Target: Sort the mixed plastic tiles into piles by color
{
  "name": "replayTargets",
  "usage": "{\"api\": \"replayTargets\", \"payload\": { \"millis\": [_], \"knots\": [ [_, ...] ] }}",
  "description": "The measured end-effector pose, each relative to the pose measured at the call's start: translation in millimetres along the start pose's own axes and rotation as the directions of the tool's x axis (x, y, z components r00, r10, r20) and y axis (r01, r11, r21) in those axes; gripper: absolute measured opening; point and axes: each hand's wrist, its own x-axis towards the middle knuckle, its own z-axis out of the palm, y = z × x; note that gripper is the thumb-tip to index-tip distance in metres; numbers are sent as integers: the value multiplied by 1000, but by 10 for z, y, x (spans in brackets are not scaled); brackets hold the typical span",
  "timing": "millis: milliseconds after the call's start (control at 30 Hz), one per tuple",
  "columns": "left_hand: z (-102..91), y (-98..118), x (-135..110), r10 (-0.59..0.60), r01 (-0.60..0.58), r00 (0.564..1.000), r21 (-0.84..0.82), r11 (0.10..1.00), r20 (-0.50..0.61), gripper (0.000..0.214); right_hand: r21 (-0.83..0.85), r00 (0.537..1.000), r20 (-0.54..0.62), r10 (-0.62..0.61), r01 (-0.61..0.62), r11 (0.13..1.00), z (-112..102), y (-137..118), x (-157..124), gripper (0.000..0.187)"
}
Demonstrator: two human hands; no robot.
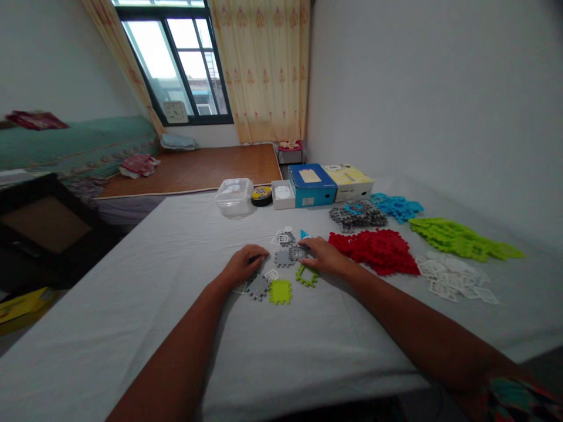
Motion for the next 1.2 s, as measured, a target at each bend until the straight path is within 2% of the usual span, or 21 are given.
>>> {"api": "replayTargets", "payload": {
  "millis": [367,467,567,667,733,867,933,1000,1033,1100,1200],
  "knots": [
    [-12,11,8,-11,11,1000,5,1000,2,27,39,998,-54,-42,44,998,-7,15,26,43],
    [-12,-18,7,12,-12,1000,-2,1000,-1,27,8,995,-96,-29,30,1000,-94,46,59,38],
    [-13,-36,13,24,-24,1000,5,1000,-4,27,-40,978,-208,21,-30,999,-292,158,107,30],
    [-22,-19,22,17,-17,1000,5,1000,-5,27,-52,939,-326,110,-134,990,-588,363,121,27],
    [-31,2,27,14,-14,1000,1,1000,1,27,-88,895,-409,181,-236,968,-818,543,89,27],
    [-35,16,31,6,-6,1000,7,1000,0,28,-190,724,-612,317,-524,830,-1251,939,-70,33],
    [-29,8,29,0,0,1000,12,1000,-5,28,-192,641,-654,402,-654,732,-1397,1112,-154,36],
    [-24,-4,27,-2,2,1000,18,1000,-8,28,-178,585,-649,487,-739,650,-1481,1250,-205,39],
    [-23,-9,27,-1,2,1000,22,1000,-9,28,-172,568,-636,523,-765,621,-1503,1305,-213,39],
    [-24,-17,27,3,-2,1000,30,1000,-8,28,-166,562,-598,572,-784,598,-1524,1388,-199,40],
    [-26,-23,32,16,-16,1000,35,999,-1,28,-194,616,-511,600,-762,617,-1545,1453,-129,42]
  ]
}}
